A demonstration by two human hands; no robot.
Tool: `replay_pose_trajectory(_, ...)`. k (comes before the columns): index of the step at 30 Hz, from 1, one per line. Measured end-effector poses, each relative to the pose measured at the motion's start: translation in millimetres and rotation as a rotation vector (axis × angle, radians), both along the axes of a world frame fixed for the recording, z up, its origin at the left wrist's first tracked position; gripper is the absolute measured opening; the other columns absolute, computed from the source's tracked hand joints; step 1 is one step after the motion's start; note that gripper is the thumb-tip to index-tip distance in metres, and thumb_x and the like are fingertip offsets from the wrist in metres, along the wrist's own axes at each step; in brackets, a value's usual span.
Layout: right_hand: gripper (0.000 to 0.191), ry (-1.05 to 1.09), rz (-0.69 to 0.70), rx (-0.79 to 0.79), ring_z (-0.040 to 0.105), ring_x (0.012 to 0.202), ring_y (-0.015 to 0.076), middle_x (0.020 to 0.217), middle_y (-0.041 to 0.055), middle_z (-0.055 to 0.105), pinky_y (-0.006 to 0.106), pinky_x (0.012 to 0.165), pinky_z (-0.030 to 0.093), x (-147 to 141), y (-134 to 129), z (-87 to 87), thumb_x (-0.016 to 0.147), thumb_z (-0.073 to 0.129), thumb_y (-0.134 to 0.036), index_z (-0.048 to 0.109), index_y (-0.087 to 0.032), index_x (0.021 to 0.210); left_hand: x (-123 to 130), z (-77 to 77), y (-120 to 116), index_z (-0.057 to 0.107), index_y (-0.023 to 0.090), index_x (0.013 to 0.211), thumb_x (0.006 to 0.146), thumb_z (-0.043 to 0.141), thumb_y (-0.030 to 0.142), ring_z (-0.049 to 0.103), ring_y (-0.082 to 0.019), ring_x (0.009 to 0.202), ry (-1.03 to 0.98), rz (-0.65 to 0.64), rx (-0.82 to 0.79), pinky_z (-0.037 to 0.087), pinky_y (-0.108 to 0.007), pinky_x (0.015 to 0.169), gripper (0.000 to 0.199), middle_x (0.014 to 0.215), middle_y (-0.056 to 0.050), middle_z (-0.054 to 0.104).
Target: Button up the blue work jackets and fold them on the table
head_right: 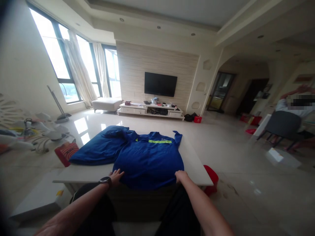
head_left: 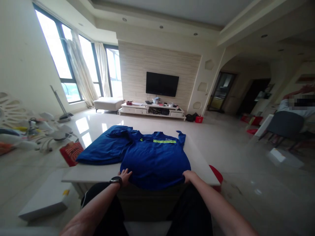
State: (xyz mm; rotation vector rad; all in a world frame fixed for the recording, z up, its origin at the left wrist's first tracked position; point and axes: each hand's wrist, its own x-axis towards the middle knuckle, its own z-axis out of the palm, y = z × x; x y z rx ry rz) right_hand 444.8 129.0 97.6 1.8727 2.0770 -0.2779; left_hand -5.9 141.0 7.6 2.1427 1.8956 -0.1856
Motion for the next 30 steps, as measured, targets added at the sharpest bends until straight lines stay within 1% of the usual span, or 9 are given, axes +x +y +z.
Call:
replay_pose_trajectory(2, 0.054, 0.034, 0.0, -0.106, 0.068, 0.109, 0.0368, 0.11, 0.0104, 0.073, 0.045, 0.093, 0.053, -2.3, -0.2, -21.5, 0.052, 0.097, -0.037, 0.079, -0.021, 0.1, 4.7, -12.5, -7.8, 0.064, 0.021, 0.136, 0.075, 0.066, 0.035, 0.041, -0.046, 0.141, -0.054, -0.015, -0.049, 0.034, -0.063, 0.11, 0.063, 0.152, -0.022, 0.047)
replay_pose_trajectory(4, 0.063, 0.088, 0.004, -0.114, 0.059, 0.127, 0.0397, 0.131, 0.0127, 0.066, 0.05, 0.101, 0.049, -6.7, 1.8, -37.1, 0.066, 0.086, -0.057, 0.075, -0.024, 0.119, 10.0, -15.0, -6.9, 0.069, 0.021, 0.127, 0.083, 0.058, 0.047, 0.047, -0.044, 0.136, -0.091, -0.023, -0.047, 0.039, -0.062, 0.106, 0.052, 0.146, -0.021, 0.051)
replay_pose_trajectory(6, 0.066, 0.137, -0.005, -0.056, 0.044, 0.142, 0.0397, 0.152, 0.014, 0.05, 0.054, 0.109, 0.042, -13.6, 5.1, -50.4, 0.085, 0.066, -0.064, 0.062, -0.027, 0.14, 15.4, -15.0, 0.2, 0.065, 0.023, 0.132, 0.09, 0.049, 0.046, 0.048, -0.04, 0.135, -0.122, -0.018, 0.005, 0.042, -0.06, 0.103, 0.051, 0.146, -0.02, 0.051)
replay_pose_trajectory(9, 0.069, 0.183, -0.056, -0.003, 0.031, 0.15, 0.0409, 0.167, 0.014, 0.027, 0.055, 0.111, 0.038, -25.2, 11.6, -72.1, 0.095, 0.051, -0.059, 0.039, -0.032, 0.158, 22.1, -22.4, 13.2, 0.047, 0.035, 0.153, 0.09, 0.051, 0.038, 0.029, -0.044, 0.151, -0.185, 0.035, 0.068, 0.037, -0.067, 0.107, 0.063, 0.165, -0.014, 0.034)
replay_pose_trajectory(12, 0.073, 0.197, -0.123, -0.087, 0.027, 0.151, 0.0489, 0.171, 0.0114, 0.017, 0.061, 0.108, 0.039, -29.8, 19.6, -98.0, 0.094, 0.052, -0.065, 0.032, -0.042, 0.161, 25.3, -42.7, 21.0, 0.036, 0.047, 0.158, 0.091, 0.056, 0.046, 0.006, -0.053, 0.156, -0.207, 0.079, -0.031, 0.023, -0.081, 0.11, 0.071, 0.175, -0.004, 0.016)
replay_pose_trajectory(14, 0.077, 0.178, -0.164, -0.169, 0.016, 0.152, 0.0542, 0.174, 0.006, 0.006, 0.07, 0.107, 0.035, -27.5, 26.1, -113.7, 0.091, 0.055, -0.069, 0.026, -0.051, 0.16, 25.4, -58.9, 23.5, 0.033, 0.048, 0.159, 0.092, 0.053, 0.052, -0.001, -0.054, 0.156, -0.196, 0.089, -0.089, 0.016, -0.084, 0.11, 0.07, 0.176, -0.001, 0.012)
replay_pose_trajectory(16, 0.081, 0.157, -0.184, -0.217, 0.005, 0.153, 0.0568, 0.175, 0.0005, -0.006, 0.077, 0.106, 0.03, -22.9, 34.6, -124.5, 0.09, 0.057, -0.071, 0.017, -0.058, 0.16, 24.8, -72.5, 26.5, 0.028, 0.048, 0.161, 0.096, 0.044, 0.056, -0.006, -0.052, 0.156, -0.185, 0.099, -0.085, 0.012, -0.082, 0.113, 0.067, 0.176, 0.002, 0.008)
replay_pose_trajectory(21, 0.084, 0.143, -0.178, -0.245, 0.002, 0.152, 0.0586, 0.174, -0.0011, -0.009, 0.079, 0.106, 0.029, -15.7, 71.8, -129.0, 0.091, 0.054, -0.071, 0.008, -0.057, 0.16, 23.6, -85.8, 53.8, 0.02, 0.049, 0.161, 0.099, 0.033, 0.062, -0.011, -0.046, 0.158, -0.175, 0.095, -0.042, 0.008, -0.08, 0.116, 0.065, 0.175, 0.007, 0.003)
replay_pose_trajectory(30, 0.081, 0.129, -0.165, -0.174, 0.009, 0.15, 0.0607, 0.175, -0.0023, -0.003, 0.08, 0.105, 0.031, -21.7, 163.4, -130.5, 0.092, 0.055, -0.071, 0.014, -0.057, 0.16, 22.1, -87.9, 143.1, 0.02, 0.05, 0.161, 0.099, 0.029, 0.064, -0.004, -0.046, 0.159, -0.154, 0.06, -0.027, 0.013, -0.082, 0.114, 0.065, 0.175, 0.008, 0.007)
